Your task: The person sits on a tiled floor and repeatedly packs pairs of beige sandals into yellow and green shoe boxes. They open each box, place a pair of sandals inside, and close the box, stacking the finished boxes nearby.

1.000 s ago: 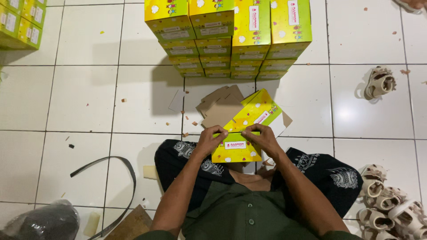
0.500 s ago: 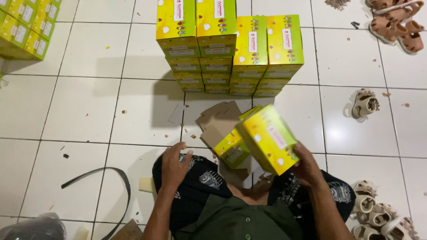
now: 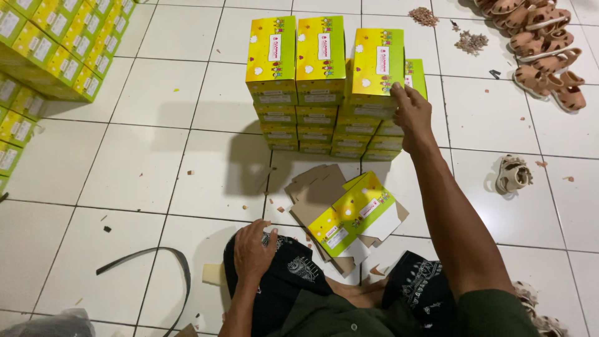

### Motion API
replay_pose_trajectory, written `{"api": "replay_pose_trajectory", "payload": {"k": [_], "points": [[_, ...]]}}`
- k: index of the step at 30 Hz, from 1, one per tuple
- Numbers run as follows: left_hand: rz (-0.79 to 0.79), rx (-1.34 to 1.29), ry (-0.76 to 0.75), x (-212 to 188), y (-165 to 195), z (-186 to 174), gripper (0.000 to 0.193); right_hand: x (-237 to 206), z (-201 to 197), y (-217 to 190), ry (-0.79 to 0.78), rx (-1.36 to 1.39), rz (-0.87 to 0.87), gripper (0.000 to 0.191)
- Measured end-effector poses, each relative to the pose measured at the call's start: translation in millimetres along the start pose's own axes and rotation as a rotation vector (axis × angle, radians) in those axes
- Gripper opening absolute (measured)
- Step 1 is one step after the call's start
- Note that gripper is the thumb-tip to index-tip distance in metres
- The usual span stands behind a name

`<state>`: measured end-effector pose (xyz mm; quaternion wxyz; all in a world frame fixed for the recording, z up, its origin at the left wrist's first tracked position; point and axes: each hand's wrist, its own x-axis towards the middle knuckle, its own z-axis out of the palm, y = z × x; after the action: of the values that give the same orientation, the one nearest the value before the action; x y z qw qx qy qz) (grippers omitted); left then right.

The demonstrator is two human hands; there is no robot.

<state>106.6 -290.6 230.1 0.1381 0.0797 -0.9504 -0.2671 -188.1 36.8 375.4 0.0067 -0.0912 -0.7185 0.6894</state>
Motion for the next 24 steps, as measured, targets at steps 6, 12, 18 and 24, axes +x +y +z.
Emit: {"api": "replay_pose_trajectory", "payload": {"k": [6, 12, 18, 24], "points": [[-0.011, 0.016, -0.012, 14, -6, 14, 0.032, 25, 11, 6, -0.022, 0.008, -0.085, 0.046], [-0.002, 0.010, 0.018, 18, 4, 12, 0.030, 28, -5, 24, -0.032, 0.073, -0.128, 0.049], [0.012, 0.107, -0.070, 18, 5, 23, 0.035, -67, -67, 176, 0.040, -0.246, -0.113, 0.034], [0.030, 0.052, -0.411, 10, 30, 83, 0.050, -198, -110, 294, 0.051, -0.699, 0.254, 0.044]]}}
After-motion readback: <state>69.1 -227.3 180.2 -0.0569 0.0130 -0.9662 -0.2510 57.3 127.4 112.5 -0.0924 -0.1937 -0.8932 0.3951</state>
